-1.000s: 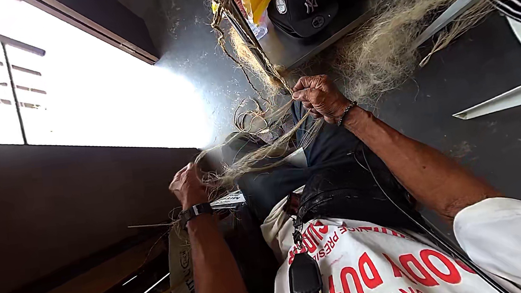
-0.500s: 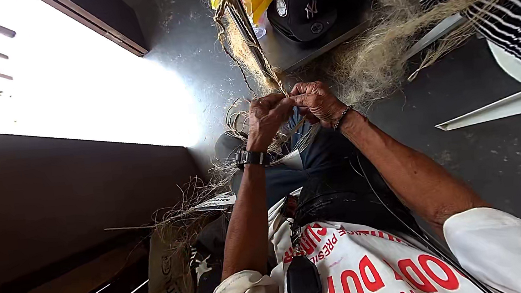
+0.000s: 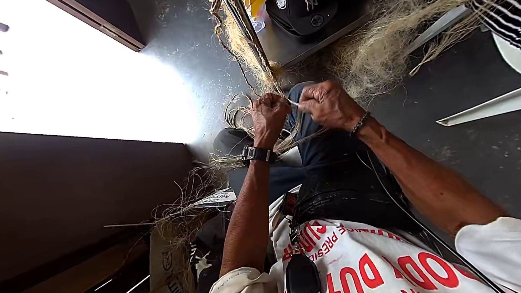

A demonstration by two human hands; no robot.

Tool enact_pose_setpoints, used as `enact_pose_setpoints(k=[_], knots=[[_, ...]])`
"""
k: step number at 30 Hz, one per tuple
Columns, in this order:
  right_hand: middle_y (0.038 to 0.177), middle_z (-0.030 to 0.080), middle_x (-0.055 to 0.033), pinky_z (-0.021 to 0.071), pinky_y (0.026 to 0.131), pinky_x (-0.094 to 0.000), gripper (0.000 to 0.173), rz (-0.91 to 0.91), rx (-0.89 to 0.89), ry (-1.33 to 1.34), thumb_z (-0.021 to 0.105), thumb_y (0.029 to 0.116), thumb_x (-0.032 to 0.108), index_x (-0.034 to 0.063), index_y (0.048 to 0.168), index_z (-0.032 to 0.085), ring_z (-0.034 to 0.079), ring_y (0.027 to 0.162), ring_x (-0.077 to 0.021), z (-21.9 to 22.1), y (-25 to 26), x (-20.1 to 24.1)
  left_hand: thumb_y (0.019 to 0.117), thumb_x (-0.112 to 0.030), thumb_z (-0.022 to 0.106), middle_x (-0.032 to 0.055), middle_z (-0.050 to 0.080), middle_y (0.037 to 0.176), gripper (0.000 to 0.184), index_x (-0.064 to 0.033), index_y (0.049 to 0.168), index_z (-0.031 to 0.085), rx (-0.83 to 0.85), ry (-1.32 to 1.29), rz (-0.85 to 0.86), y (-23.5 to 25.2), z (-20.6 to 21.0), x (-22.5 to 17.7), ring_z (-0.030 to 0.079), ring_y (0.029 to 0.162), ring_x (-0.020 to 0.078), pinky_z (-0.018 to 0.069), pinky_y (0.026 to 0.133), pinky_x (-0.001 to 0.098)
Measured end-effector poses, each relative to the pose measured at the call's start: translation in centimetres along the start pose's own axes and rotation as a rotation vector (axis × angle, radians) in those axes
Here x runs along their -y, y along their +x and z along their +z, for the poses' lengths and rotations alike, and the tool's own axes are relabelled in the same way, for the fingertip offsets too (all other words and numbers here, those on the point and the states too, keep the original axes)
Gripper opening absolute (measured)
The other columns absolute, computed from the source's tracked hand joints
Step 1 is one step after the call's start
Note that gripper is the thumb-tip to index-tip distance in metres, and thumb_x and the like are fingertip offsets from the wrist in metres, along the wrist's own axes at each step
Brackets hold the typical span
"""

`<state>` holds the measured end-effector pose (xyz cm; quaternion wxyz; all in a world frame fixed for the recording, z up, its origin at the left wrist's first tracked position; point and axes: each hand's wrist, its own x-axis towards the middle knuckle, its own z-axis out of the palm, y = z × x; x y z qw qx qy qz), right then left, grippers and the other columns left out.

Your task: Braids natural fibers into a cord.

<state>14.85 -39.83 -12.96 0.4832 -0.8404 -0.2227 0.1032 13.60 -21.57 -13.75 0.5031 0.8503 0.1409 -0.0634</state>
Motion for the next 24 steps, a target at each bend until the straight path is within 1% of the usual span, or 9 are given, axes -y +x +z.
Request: enact_pose_setpoints(k=[2,4,7,10,15,18,20,22,24], knots=[[0.073,0.066,-0.0101,0.0535,0.061,-0.0539,0.01,-0.086,0.043,-0.152,0.063,0.0934,0.011,0.0077,0.089,0.071,0.067,0.068,-0.028,1.5,-2.0,0.6,0.102,-0.012,0.057,0.0002,0.059,0.066,0.016,-0.0067,0.088,0.061,0.005,-0.312,-0.17,-0.5,1.1,-0.8,0.039,0.044,0.0053,0.0301,0.041,0.0222],[0.068,0.064,-0.0114,0.0504,0.057,-0.0564,0.006,-0.1,0.17,-0.265,0.067,0.0894,0.01,0.0077,0.085,0.071,0.066,0.066,-0.0327,2.5,-3.6,0.7,0.1052,-0.01,0.052,0.0036,0.065,0.067,0.015,-0.0051,0.093,0.06,0.023,-0.568,-0.284,-1.1,1.5,-1.8,0.035,0.039,0.003,0.0251,0.035,0.0185],[0.071,0.067,-0.007,0.0542,0.064,-0.049,0.009,-0.186,0.261,-0.136,0.07,0.0894,0.011,0.0082,0.081,0.073,0.067,0.069,-0.024,1.8,-4.5,-1.0,0.1078,-0.012,0.048,0.0005,0.058,0.066,0.017,-0.0089,0.092,0.055,0.058,-0.692,-0.261,-1.9,1.0,-1.6,0.033,0.039,0.0014,0.0266,0.035,0.0158],[0.097,0.072,-0.0118,0.0564,0.088,-0.0411,0.019,-0.174,-0.019,0.047,0.064,0.0969,0.015,0.0024,0.102,0.077,0.069,0.093,-0.0206,-0.3,-3.5,-2.0,0.1071,-0.01,0.049,-0.0018,0.056,0.065,0.018,-0.0096,0.09,0.055,0.062,-0.689,-0.169,-2.1,0.6,-0.9,0.034,0.04,0.0014,0.0282,0.036,0.0154],[0.108,0.073,-0.0119,0.0589,0.092,-0.0336,0.026,0.049,-0.046,0.383,0.058,0.1025,0.015,-0.0003,0.121,0.067,0.072,0.096,-0.014,-0.2,0.9,-1.5,0.1049,-0.006,0.052,-0.0002,0.057,0.064,0.017,-0.0078,0.089,0.056,0.039,-0.634,-0.133,-2.0,0.6,-0.9,0.035,0.041,0.0025,0.0272,0.037,0.0167],[0.094,0.072,-0.0107,0.0621,0.071,-0.0317,0.02,0.275,0.12,0.604,0.056,0.1048,0.011,-0.0008,0.117,0.066,0.071,0.075,-0.0142,1.3,2.3,-0.8,0.1021,-0.002,0.056,0.0004,0.057,0.063,0.014,-0.0056,0.089,0.058,0.028,-0.605,-0.09,-2.0,0.6,-0.5,0.037,0.041,0.003,0.0281,0.037,0.0175],[0.071,0.062,-0.0041,0.045,0.043,-0.0233,0.014,0.36,0.127,0.696,0.058,0.1031,0.01,0.0007,0.107,0.067,0.051,0.048,-0.0081,1.9,2.7,-0.5,0.1009,-0.002,0.057,0.0006,0.059,0.066,0.011,-0.005,0.091,0.059,0.018,-0.581,-0.078,-2.1,0.3,-0.2,0.039,0.043,0.0034,0.0292,0.039,0.0178],[0.056,0.045,0.0035,0.0269,0.035,-0.0194,0.007,0.367,0.101,0.82,0.058,0.0993,0.004,0.003,0.098,0.065,0.032,0.039,-0.0031,2.5,2.8,-0.7,0.1004,-0.002,0.057,0.0012,0.062,0.067,0.009,-0.004,0.092,0.06,0.012,-0.577,-0.076,-2.3,0.0,0.1,0.04,0.043,0.003,0.0299,0.039,0.0174],[0.051,0.041,0.0056,0.0245,0.034,-0.0191,0.007,0.321,0.075,0.847,0.06,0.0966,0.002,0.0039,0.092,0.065,0.029,0.037,-0.0018,3.0,2.9,-1.0,0.0998,-0.003,0.059,0.001,0.062,0.066,0.01,-0.0041,0.09,0.059,-0.006,-0.509,-0.053,-2.3,-0.2,0.4,0.042,0.043,0.0039,0.0327,0.039,0.0187]])
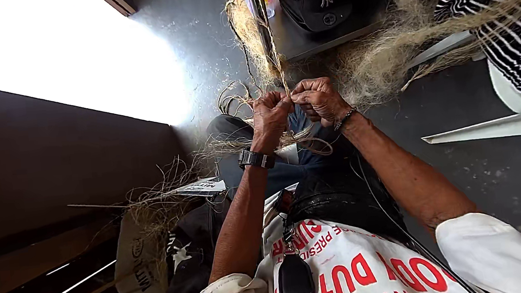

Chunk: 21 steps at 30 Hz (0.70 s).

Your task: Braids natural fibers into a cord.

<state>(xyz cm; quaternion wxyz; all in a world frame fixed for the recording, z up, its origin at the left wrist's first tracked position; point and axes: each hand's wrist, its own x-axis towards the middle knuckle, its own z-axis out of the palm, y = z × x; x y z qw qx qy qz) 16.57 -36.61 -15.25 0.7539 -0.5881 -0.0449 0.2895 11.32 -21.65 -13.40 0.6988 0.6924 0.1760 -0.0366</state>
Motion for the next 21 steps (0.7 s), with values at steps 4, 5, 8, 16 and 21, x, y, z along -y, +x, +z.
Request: enact_pose_setpoints(k=[4,5,8,16,21], knots=[[0.053,0.045,0.0039,0.0293,0.035,-0.0221,0.006,-0.11,-0.026,-0.122,0.063,0.0931,0.003,0.0043,0.088,0.067,0.034,0.038,-0.0045,0.4,0.4,-0.8,0.0981,-0.016,0.064,0.0023,0.065,0.074,0.013,-0.0057,0.09,0.067,-0.027,0.45,0.058,0.5,-1.1,0.2,0.061,0.068,0.0132,0.05,0.068,0.037],[0.055,0.048,0.0032,0.0305,0.036,-0.0227,0.006,-0.14,-0.044,-0.163,0.063,0.0922,0.002,0.0039,0.087,0.067,0.035,0.039,-0.0049,0.5,0.5,-0.9,0.0982,-0.018,0.063,0.0037,0.064,0.075,0.016,-0.0059,0.089,0.067,-0.033,0.527,0.073,0.5,-1.3,0.2,0.061,0.072,0.0163,0.0496,0.07,0.0414],[0.065,0.06,0.0016,0.0414,0.048,-0.0207,0.006,-0.311,-0.11,-0.423,0.065,0.0904,0.001,0.0022,0.085,0.068,0.048,0.05,-0.0018,0.9,0.5,-1.1,0.0979,-0.016,0.059,0.0102,0.064,0.081,0.017,-0.0024,0.094,0.068,-0.11,0.68,0.13,-0.8,-0.9,-0.4,0.064,0.08,0.0248,0.0506,0.075,0.0484],[0.075,0.066,0.0,0.0502,0.061,-0.0211,0.01,-0.244,-0.14,-0.499,0.058,0.0995,0.004,0.002,0.096,0.066,0.058,0.062,-0.0024,1.6,-0.1,-1.7,0.0987,-0.009,0.055,0.0141,0.065,0.082,0.011,-0.0027,0.095,0.064,-0.186,0.845,0.384,-6.0,1.9,3.2,0.067,0.073,0.0315,0.0549,0.061,0.0516],[0.058,0.045,0.0034,0.0304,0.037,-0.0193,0.008,-0.03,-0.088,-0.072,0.05,0.1049,0.006,0.0072,0.102,0.058,0.037,0.041,-0.0043,1.6,-0.4,-2.2,0.0967,-0.013,0.06,0.0106,0.067,0.075,0.014,-0.0054,0.088,0.068,-0.039,0.863,0.254,-6.9,1.1,3.8,0.068,0.072,0.0295,0.054,0.064,0.0535]])
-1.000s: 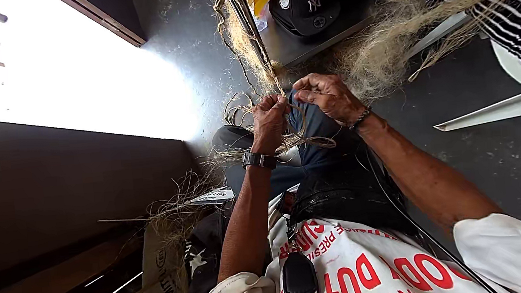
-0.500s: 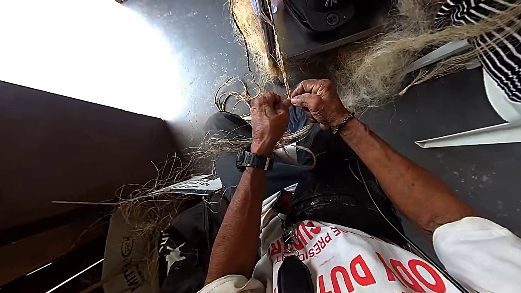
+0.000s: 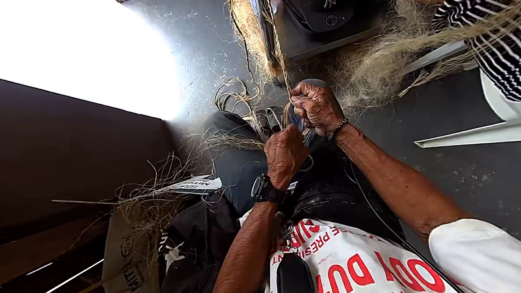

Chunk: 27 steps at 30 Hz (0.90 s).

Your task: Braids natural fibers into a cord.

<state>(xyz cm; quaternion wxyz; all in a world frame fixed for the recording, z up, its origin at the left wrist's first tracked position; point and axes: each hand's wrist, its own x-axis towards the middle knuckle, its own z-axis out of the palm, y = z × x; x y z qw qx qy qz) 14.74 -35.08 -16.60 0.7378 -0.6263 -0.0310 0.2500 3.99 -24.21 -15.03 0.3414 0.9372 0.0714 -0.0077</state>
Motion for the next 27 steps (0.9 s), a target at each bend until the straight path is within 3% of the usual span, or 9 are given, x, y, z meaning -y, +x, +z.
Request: enact_pose_setpoints(k=[4,7,9,11,15,17,19,23,27], knots=[[0.057,0.039,0.0048,0.028,0.038,-0.0193,0.008,-0.007,-0.012,0.039,0.052,0.1035,0.005,0.0069,0.101,0.06,0.033,0.042,-0.004,-0.3,-0.1,0.2,0.1004,-0.027,0.064,0.0179,0.065,0.111,0.035,-0.0001,0.123,0.065,-0.108,-0.161,-0.029,0.5,-2.5,0.8,0.066,0.094,0.028,0.0565,0.081,0.0461],[0.057,0.04,0.0052,0.0287,0.039,-0.0193,0.009,-0.04,-0.002,0.017,0.054,0.1024,0.004,0.006,0.096,0.061,0.034,0.042,-0.0036,0.0,-0.4,0.9,0.1019,-0.029,0.061,0.0163,0.069,0.122,0.054,-0.0035,0.148,0.049,0.08,-0.287,-0.132,2.9,-3.9,-0.1,0.067,0.106,0.0274,0.0549,0.09,0.0476],[0.058,0.042,0.0049,0.0299,0.04,-0.0195,0.009,-0.067,0.007,-0.003,0.055,0.1023,0.005,0.0045,0.097,0.063,0.036,0.043,-0.0035,-0.2,-0.4,1.1,0.0977,-0.017,0.064,0.0093,0.07,0.095,0.031,-0.0032,0.125,0.066,0.167,-0.455,-0.173,4.7,-3.4,-0.1,0.066,0.082,0.0176,0.0557,0.077,0.0386],[0.057,0.042,0.005,0.0295,0.04,-0.0201,0.009,-0.084,0.017,-0.009,0.056,0.1017,0.006,0.0042,0.099,0.064,0.035,0.043,-0.0035,-1.1,-0.2,1.0,0.1002,-0.013,0.06,-0.0021,0.06,0.07,0.013,-0.0054,0.093,0.068,0.269,-0.66,-0.248,5.9,-4.1,0.2,0.053,0.06,0.0066,0.047,0.06,0.0263],[0.059,0.043,0.0048,0.0313,0.04,-0.021,0.01,-0.107,-0.012,-0.077,0.056,0.1013,0.009,0.0041,0.101,0.065,0.035,0.043,-0.0038,-4.0,0.1,0.7,0.1032,-0.018,0.049,-0.0088,0.057,0.063,0.026,-0.0184,0.08,0.062,0.189,-1.05,-0.259,5.4,-10.6,4.5,0.059,0.063,0.0062,0.0569,0.075,0.0316],[0.06,0.044,0.0049,0.0325,0.041,-0.021,0.009,-0.135,-0.049,-0.113,0.057,0.1006,0.008,0.0041,0.099,0.065,0.035,0.044,-0.0034,-5.2,0.5,0.4,0.1047,-0.021,0.044,-0.01,0.056,0.064,0.031,-0.0239,0.079,0.06,-0.029,-1.229,-0.172,3.9,-15.0,8.3,0.06,0.069,0.0088,0.0553,0.089,0.0404],[0.061,0.047,0.0041,0.0336,0.042,-0.0213,0.008,-0.156,-0.078,-0.133,0.058,0.0996,0.007,0.0038,0.097,0.065,0.036,0.044,-0.0035,-5.9,0.7,0.4,0.1074,-0.026,0.033,-0.0082,0.06,0.067,0.036,-0.0252,0.083,0.06,-0.39,-1.29,-0.182,2.2,-19.4,11.4,0.065,0.071,0.0114,0.0578,0.086,0.0423],[0.059,0.045,0.0044,0.0324,0.042,-0.0221,0.009,-0.172,-0.058,-0.125,0.058,0.0985,0.007,0.0037,0.094,0.065,0.035,0.044,-0.0038,-5.5,0.7,0.4,0.1065,-0.025,0.053,0.0015,0.055,0.093,0.02,-0.0136,0.123,0.055,-1.007,-0.589,-0.537,0.6,-23.5,12.3,0.056,0.077,0.0111,0.0496,0.066,0.0298],[0.059,0.044,0.0039,0.0334,0.042,-0.0233,0.008,-0.158,-0.011,-0.119,0.059,0.0993,0.009,0.0048,0.096,0.066,0.036,0.044,-0.0047,-4.4,0.4,0.3,0.1057,-0.032,0.052,0.0107,0.063,0.124,0.043,-0.0016,0.136,0.056,-0.655,-0.201,-0.301,1.8,-20.1,5.4,0.062,0.109,0.0145,0.0525,0.096,0.0366]])
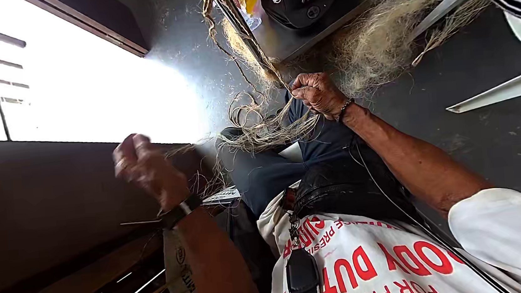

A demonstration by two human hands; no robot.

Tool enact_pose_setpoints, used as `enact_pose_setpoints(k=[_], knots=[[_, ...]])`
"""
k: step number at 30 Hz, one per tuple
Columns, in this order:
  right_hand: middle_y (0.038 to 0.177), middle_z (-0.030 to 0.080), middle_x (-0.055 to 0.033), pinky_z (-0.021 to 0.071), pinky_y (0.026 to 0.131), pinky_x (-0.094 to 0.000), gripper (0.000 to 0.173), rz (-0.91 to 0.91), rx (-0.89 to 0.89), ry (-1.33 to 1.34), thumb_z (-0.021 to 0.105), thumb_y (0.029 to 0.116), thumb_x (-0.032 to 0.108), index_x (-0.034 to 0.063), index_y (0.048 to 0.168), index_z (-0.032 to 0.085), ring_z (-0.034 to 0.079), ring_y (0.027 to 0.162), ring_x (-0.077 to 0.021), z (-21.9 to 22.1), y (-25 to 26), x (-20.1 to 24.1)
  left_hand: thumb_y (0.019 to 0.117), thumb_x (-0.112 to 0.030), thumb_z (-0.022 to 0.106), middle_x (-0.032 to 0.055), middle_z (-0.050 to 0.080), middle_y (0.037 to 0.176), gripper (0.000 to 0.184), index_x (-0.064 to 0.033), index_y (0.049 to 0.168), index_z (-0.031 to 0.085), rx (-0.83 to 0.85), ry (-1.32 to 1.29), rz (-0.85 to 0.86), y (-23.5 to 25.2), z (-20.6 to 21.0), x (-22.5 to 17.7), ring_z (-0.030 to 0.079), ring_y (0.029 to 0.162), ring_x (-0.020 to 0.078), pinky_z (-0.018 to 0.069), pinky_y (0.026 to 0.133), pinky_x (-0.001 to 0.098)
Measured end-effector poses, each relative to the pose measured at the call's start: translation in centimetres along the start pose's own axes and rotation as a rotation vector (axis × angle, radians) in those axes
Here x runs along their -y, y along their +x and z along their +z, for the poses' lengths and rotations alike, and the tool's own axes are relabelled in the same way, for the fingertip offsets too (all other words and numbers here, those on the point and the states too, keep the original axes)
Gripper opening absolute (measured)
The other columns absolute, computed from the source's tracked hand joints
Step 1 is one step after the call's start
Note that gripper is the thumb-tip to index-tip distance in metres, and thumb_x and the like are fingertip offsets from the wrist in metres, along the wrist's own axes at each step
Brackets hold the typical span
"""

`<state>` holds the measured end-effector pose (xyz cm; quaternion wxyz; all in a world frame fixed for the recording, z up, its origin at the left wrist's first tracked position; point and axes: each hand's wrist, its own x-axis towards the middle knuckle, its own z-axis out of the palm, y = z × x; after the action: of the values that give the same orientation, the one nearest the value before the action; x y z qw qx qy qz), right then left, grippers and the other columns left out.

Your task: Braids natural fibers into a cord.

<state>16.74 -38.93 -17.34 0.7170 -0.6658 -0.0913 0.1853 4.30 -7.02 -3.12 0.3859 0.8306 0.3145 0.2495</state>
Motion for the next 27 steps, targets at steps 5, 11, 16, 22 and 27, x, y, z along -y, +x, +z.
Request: enact_pose_setpoints(k=[5,11,16,22,27], knots=[[0.057,0.045,0.0037,0.033,0.04,-0.0223,0.008,0.018,0.011,0.07,0.059,0.1004,0.01,0.0052,0.098,0.066,0.037,0.042,-0.0052,0.4,-0.2,0.4,0.1025,-0.019,0.059,0.0122,0.073,0.113,0.029,0.0006,0.122,0.069,0.743,0.0,0.344,-3.3,11.7,-3.5,0.069,0.103,0.0166,0.0566,0.094,0.039],[0.057,0.048,0.0032,0.0326,0.041,-0.0221,0.01,-0.027,0.024,0.061,0.062,0.0992,0.009,0.0052,0.09,0.065,0.038,0.043,-0.0045,0.6,-0.3,0.3,0.0982,-0.007,0.066,0.0068,0.073,0.077,0.011,0.0026,0.097,0.071,0.91,-0.401,0.004,-6.3,18.6,-3.0,0.069,0.066,0.0122,0.0607,0.065,0.0301],[0.057,0.048,0.0021,0.0342,0.043,-0.0228,0.019,-0.031,0.074,-0.042,0.063,0.101,0.013,0.0063,0.084,0.06,0.04,0.045,-0.0055,0.5,-0.4,0.5,0.0955,-0.002,0.065,-0.0002,0.062,0.065,0.007,-0.0017,0.088,0.066,0.877,-0.411,-0.062,-6.4,18.7,-2.8,0.052,0.051,0.0045,0.0427,0.047,0.0198],[0.076,0.065,-0.0073,0.052,0.07,-0.0401,0.016,-0.068,0.117,-0.562,0.064,0.0991,0.014,0.0036,0.088,0.069,0.062,0.069,-0.0162,-2.3,-0.8,3.1,0.0967,-0.016,0.061,0.0031,0.06,0.07,0.016,-0.0047,0.086,0.066,0.831,0.066,0.302,-5.7,18.5,-2.7,0.058,0.063,0.0143,0.0485,0.063,0.0371],[0.069,0.061,-0.0019,0.0456,0.06,-0.0354,0.014,-0.206,0.125,-0.666,0.064,0.0962,0.012,0.0075,0.085,0.071,0.055,0.061,-0.0115,-4.9,-4.7,6.8,0.0965,-0.017,0.062,0.0058,0.069,0.079,0.015,-0.0044,0.09,0.067,0.774,0.044,0.141,-6.8,19.1,-2.9,0.064,0.076,0.0184,0.0505,0.076,0.043]])
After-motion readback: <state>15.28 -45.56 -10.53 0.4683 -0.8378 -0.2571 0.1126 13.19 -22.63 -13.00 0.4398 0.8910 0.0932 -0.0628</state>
